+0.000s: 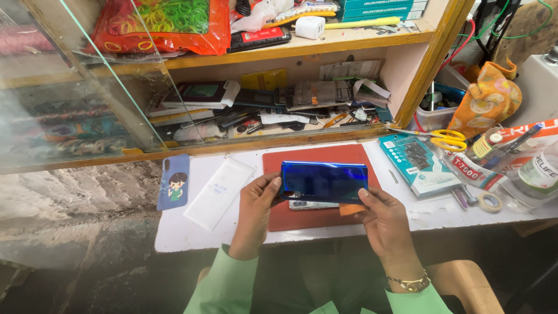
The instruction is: The person works at a repair bench fitting a black cover onto a smartphone, pressing along its edges, then wipes the phone with an orange cloth. They set the phone aside, pick up the phone frame with its back cover, and apply adhesive from a tube around the frame's inner edge.
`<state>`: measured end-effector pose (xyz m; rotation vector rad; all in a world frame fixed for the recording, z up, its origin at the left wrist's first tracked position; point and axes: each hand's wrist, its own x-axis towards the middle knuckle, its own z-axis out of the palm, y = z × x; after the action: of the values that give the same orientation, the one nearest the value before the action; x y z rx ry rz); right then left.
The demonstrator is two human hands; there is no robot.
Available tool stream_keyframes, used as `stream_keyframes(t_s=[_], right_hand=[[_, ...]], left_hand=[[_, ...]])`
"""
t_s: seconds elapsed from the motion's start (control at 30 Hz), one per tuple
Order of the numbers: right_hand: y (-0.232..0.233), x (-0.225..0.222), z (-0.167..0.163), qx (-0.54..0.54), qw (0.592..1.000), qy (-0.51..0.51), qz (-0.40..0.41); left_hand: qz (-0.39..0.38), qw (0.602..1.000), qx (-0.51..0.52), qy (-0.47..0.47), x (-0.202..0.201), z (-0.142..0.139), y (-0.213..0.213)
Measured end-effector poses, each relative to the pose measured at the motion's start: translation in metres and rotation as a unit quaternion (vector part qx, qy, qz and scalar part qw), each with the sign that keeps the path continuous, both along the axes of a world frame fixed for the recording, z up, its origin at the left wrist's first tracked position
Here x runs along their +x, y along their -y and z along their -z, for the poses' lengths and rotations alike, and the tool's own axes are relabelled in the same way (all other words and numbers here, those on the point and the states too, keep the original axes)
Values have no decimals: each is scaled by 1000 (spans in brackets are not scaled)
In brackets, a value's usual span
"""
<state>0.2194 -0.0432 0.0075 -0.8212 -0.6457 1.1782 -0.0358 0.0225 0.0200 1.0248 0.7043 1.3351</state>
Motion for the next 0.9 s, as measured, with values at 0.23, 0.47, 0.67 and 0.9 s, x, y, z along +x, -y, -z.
stream_keyframes(t_s=[0.23,0.47,0.67,0.9], right_hand=[[0,6,8,5,1000,8,1],[-6,8,6,14,1000,13,-2],[-5,3,-19,103,939,214,250],[-13,-66,-35,156,787,525,285]], left_hand=[[5,1000,-14,-5,4,-2,4],[31,999,-23,-23,11,-6,9],[3,1000,-1,-15,11,-5,12],[27,999,-19,0,29,3,19]])
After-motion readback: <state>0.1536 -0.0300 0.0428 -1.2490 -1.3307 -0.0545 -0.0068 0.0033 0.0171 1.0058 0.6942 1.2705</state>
